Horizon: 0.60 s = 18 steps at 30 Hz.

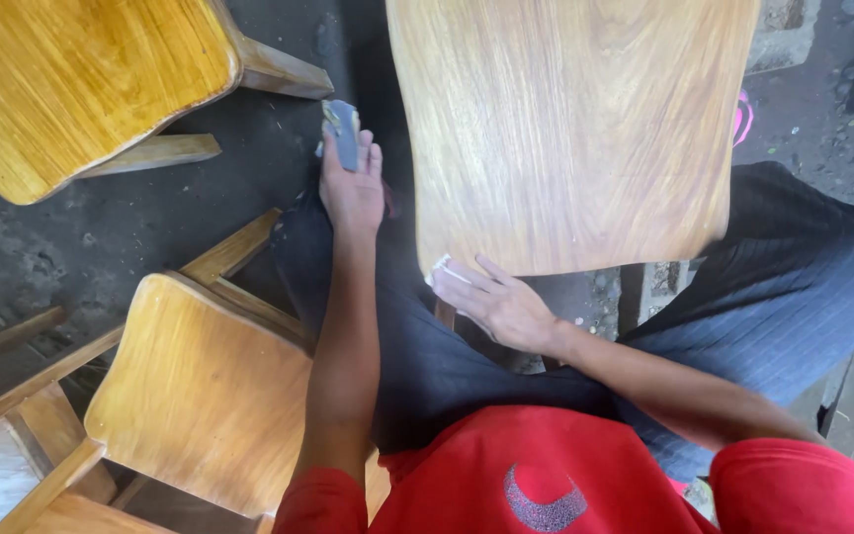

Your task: The person sits on the floor and sands the seat of a wooden chair using a sanding block. They repeatedly rub the surface, flip the block to use a different side, and continue sanding the chair seat.

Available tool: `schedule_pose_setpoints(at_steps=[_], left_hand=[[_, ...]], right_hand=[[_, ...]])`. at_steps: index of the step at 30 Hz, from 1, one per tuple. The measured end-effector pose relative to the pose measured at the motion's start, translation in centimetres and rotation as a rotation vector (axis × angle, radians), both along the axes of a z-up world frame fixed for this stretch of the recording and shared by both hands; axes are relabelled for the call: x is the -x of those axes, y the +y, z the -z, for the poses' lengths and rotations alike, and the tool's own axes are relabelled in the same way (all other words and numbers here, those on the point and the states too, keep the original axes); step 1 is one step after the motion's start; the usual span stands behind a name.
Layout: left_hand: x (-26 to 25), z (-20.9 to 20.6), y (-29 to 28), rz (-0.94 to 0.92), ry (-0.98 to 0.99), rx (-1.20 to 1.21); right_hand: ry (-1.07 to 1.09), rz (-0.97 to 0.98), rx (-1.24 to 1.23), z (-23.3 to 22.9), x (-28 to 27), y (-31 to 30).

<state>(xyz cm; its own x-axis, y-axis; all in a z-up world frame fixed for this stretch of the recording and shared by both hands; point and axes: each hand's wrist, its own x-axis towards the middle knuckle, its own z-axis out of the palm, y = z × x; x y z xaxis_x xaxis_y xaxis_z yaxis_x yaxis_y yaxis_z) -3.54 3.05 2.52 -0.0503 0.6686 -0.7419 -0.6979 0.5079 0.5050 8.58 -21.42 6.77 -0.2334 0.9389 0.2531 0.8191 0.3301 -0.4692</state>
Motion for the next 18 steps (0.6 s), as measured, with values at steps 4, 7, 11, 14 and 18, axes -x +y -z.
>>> schedule_pose_setpoints(at_steps=[4,7,11,14,18], left_hand=[[-1.4,-0.9,-1.8,0.229,-0.093,-0.023],[-2.7,-1.1,-2.2,0.271,-0.1,0.008],[-5.4,-3.7,-2.0,0.151,0.04,0.111],[-5.9,-3.6,-2.1,0.14,0.18,0.043],[-6.5,-6.2,-2.5,0.325,0.323,-0.036]], right_hand=[[-0.083,-0.049,-0.081,0.3,-2.8,4.2],[-0.195,0.127,-0.123,1.1,-7.2,13.8],[-0.24,0.378,-0.062,2.5,-11.5,23.4],[0.021,0.357,-0.005,3.6,-8.8,16.9],[0.182,0.209,0.146,-2.3,-6.2,7.9]])
